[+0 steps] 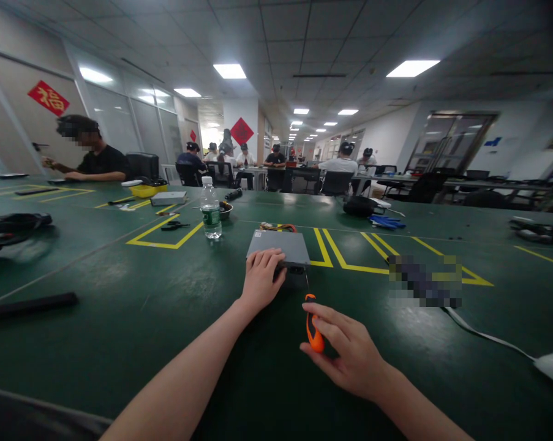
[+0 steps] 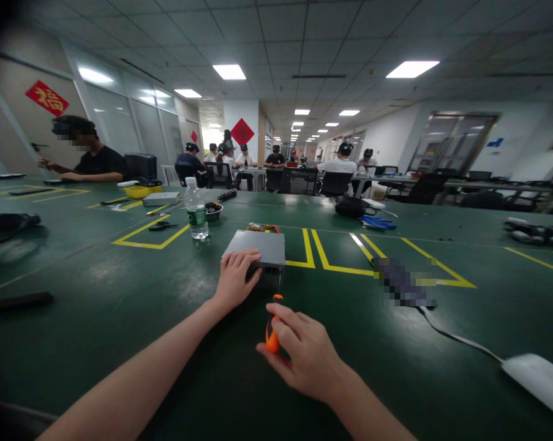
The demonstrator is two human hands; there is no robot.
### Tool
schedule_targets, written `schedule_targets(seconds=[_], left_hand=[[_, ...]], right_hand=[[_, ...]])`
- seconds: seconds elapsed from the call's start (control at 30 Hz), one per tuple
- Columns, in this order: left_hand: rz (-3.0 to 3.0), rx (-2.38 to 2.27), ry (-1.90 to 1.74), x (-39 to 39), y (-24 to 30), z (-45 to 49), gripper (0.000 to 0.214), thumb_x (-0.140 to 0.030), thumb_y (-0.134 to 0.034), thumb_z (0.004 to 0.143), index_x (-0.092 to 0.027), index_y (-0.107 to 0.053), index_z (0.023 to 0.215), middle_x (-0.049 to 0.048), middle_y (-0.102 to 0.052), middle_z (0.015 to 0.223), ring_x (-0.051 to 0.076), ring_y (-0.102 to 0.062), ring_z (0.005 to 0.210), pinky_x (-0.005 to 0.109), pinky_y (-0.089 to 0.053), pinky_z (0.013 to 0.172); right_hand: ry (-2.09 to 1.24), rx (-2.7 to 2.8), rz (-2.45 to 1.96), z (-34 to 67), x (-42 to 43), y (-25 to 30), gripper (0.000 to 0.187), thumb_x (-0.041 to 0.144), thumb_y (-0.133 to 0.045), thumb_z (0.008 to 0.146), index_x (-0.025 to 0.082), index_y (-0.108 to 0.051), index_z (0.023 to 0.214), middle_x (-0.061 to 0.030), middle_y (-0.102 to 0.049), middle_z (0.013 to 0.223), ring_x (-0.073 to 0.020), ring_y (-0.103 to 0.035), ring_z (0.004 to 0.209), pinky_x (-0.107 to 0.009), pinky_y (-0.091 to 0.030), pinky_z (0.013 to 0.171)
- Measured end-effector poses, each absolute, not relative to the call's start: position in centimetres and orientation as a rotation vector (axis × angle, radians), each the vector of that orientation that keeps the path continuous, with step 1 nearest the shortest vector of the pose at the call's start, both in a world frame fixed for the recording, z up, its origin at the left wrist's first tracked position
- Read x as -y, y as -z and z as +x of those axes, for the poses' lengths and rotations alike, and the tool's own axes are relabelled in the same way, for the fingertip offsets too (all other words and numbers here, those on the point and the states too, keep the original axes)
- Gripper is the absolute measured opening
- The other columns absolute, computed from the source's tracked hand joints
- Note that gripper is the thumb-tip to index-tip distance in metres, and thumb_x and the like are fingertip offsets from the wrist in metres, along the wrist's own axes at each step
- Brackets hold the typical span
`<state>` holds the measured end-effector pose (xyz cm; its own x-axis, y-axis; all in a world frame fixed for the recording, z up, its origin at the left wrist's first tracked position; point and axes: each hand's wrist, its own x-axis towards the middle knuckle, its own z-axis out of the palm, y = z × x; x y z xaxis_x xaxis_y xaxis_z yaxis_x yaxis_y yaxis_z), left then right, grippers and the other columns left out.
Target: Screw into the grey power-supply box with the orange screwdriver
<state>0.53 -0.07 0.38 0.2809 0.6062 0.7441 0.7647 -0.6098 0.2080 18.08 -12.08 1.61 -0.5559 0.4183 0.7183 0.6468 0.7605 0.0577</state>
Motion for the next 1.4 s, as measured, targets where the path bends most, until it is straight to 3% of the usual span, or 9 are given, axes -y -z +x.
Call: schedule_targets(seconds=[0.23,0.47,0.7,0.97,1.17,1.3,1.4], left_hand=[[-2.349,1.278,1.248,0.1,-0.4,0.6,0.023,-0.026,-0.051,0.083,-0.027,-0.051,0.106,-0.0005,-0.057,0.119,0.017,-0.046,0.114,0.038,-0.026,0.100],[-2.346,1.282,1.241,0.1,-0.4,0.6,0.023,-0.026,-0.051,0.082,-0.027,-0.052,0.106,-0.0001,-0.057,0.119,0.017,-0.046,0.114,0.038,-0.026,0.101],[-2.349,1.283,1.245,0.1,-0.5,0.5,0.024,-0.026,-0.051,0.082,-0.027,-0.051,0.106,-0.0008,-0.057,0.119,0.017,-0.046,0.114,0.038,-0.026,0.100],[-2.344,1.276,1.238,0.1,-0.5,0.5,0.024,-0.026,-0.052,0.082,-0.027,-0.051,0.106,-0.0009,-0.057,0.119,0.017,-0.046,0.114,0.037,-0.027,0.100],[-2.348,1.275,1.231,0.2,-0.5,0.5,0.024,-0.026,-0.051,0.082,-0.026,-0.052,0.106,0.0005,-0.057,0.118,0.018,-0.046,0.114,0.038,-0.027,0.100],[-2.362,1.269,1.243,0.2,-0.4,0.5,0.023,-0.026,-0.050,0.083,-0.026,-0.051,0.106,0.0000,-0.057,0.119,0.017,-0.045,0.114,0.038,-0.025,0.101],[-2.357,1.273,1.242,0.2,-0.5,0.5,0.024,-0.026,-0.050,0.083,-0.026,-0.051,0.107,0.0002,-0.057,0.118,0.017,-0.046,0.114,0.038,-0.026,0.101]], right_hand=[[0.342,2.423,-0.855,18.2,12.7,-2.3,0.037,0.028,-0.043,0.086,0.016,-0.042,0.121,-0.0159,-0.053,0.118,-0.0217,-0.056,0.104,-0.033,-0.052,0.077],[0.373,2.256,-0.783,17.8,12.2,-1.7,0.024,0.030,-0.052,0.083,0.016,-0.046,0.103,-0.0147,-0.060,0.108,-0.0199,-0.062,0.091,-0.033,-0.053,0.073],[0.346,2.417,-0.855,18.1,12.7,-2.3,0.038,0.027,-0.044,0.085,0.017,-0.044,0.121,-0.0158,-0.053,0.117,-0.0218,-0.056,0.104,-0.033,-0.052,0.077],[0.367,2.242,-0.798,17.9,12.2,-1.3,0.027,0.029,-0.053,0.082,0.015,-0.045,0.104,-0.0153,-0.059,0.109,-0.0200,-0.061,0.094,-0.033,-0.053,0.074],[0.392,2.407,-0.834,18.1,12.7,-2.1,0.039,0.025,-0.044,0.086,0.017,-0.043,0.124,-0.0163,-0.051,0.120,-0.0206,-0.058,0.099,-0.033,-0.052,0.075],[0.490,2.311,-0.742,17.9,12.4,-1.9,0.028,0.022,-0.051,0.083,0.015,-0.051,0.111,-0.0166,-0.055,0.117,-0.0162,-0.061,0.082,-0.029,-0.051,0.066],[0.466,2.251,-0.732,17.7,12.1,-1.5,0.020,0.024,-0.056,0.081,0.015,-0.050,0.098,-0.0141,-0.061,0.107,-0.0168,-0.061,0.082,-0.029,-0.051,0.066]])
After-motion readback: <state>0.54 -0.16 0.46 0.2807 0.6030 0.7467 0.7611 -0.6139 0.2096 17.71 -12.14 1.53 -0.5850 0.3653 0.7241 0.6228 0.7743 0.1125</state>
